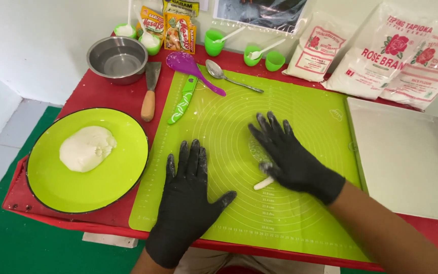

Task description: Rolling a piece of dough into a long rope and cutting it into small segments using a scraper tool.

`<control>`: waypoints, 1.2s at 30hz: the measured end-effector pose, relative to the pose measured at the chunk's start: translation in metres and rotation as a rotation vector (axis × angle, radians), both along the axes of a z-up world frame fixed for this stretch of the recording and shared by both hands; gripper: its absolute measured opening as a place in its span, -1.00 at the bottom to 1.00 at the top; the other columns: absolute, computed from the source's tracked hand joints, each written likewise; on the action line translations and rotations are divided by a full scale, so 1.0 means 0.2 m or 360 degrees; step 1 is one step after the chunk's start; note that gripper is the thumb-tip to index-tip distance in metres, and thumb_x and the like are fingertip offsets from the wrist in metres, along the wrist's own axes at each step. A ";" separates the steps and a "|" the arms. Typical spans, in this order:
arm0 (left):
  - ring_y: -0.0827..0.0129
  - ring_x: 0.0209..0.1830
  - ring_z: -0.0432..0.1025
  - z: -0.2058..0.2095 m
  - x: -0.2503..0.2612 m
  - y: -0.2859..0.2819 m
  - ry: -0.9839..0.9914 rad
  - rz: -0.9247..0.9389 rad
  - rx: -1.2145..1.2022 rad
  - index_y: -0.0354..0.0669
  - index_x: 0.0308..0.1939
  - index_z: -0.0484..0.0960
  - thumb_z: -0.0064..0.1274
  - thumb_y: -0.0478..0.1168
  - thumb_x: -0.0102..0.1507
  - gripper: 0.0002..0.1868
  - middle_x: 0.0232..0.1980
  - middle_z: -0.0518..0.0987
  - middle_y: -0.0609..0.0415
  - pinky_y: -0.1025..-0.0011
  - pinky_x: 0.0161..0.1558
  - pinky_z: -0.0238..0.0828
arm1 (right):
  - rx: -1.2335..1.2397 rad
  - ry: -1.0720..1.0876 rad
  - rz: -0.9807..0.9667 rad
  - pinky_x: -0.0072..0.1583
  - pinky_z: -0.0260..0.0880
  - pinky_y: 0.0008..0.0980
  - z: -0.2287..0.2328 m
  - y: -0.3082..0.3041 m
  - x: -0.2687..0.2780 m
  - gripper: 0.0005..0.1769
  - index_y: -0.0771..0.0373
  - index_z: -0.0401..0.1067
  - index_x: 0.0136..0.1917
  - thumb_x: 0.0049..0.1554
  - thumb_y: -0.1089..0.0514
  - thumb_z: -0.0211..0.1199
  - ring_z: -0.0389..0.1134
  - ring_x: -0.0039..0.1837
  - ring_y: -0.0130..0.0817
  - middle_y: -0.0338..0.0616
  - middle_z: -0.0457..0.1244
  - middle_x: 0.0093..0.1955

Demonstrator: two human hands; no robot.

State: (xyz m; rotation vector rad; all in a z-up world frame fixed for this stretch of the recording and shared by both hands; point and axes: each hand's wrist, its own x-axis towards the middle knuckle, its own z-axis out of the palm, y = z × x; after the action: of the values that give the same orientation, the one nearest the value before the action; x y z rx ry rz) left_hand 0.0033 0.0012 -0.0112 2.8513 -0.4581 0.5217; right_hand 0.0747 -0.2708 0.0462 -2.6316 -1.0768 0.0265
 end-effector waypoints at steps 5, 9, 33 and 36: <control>-0.07 0.70 -0.18 0.00 0.00 0.00 0.0019 -0.0057 -0.0084 -0.34 0.59 0.06 -0.08 0.56 0.21 0.22 0.69 -0.01 -0.21 -0.09 0.58 -0.36 | 0.0125 -0.0041 -0.0060 0.60 -0.69 0.28 -0.03 0.08 0.25 -0.25 0.11 -0.39 0.74 0.38 -0.09 -0.35 -0.68 0.76 0.11 0.06 -0.57 0.78; -0.07 0.70 -0.17 0.02 0.00 0.00 0.0006 -0.0046 -0.0050 -0.34 0.60 0.02 -0.09 0.57 0.22 0.23 0.69 -0.01 -0.21 -0.07 0.59 -0.36 | 0.0181 -0.0060 -0.0207 0.60 -0.71 0.33 -0.05 0.20 0.48 -0.17 0.05 -0.41 0.74 0.34 0.28 -0.13 -0.75 0.74 0.09 0.02 -0.64 0.77; -0.10 0.69 -0.14 0.05 -0.01 0.01 0.0001 -0.0123 -0.0176 -0.39 0.57 0.07 -0.04 0.47 0.25 0.15 0.68 0.01 -0.26 -0.14 0.59 -0.35 | 0.0218 -0.0098 -0.0147 0.59 -0.75 0.35 -0.08 0.25 0.64 -0.26 0.04 -0.42 0.75 0.45 -0.04 -0.23 -0.76 0.74 0.01 -0.03 -0.63 0.78; -0.08 0.70 -0.17 0.04 -0.01 0.01 -0.0031 -0.0089 -0.0066 -0.39 0.57 0.06 -0.13 0.50 0.27 0.15 0.68 0.00 -0.25 -0.11 0.60 -0.35 | 0.0418 -0.0060 -0.0142 0.61 -0.82 0.31 -0.05 0.28 0.72 -0.29 -0.01 -0.42 0.76 0.45 0.09 -0.26 -0.80 0.74 0.00 -0.11 -0.62 0.79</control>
State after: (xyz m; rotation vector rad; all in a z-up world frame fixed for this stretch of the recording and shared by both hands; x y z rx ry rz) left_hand 0.0018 0.0025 -0.0036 2.7872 -0.5228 0.5427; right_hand 0.2195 -0.2139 0.0358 -2.4470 -0.9051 -0.1723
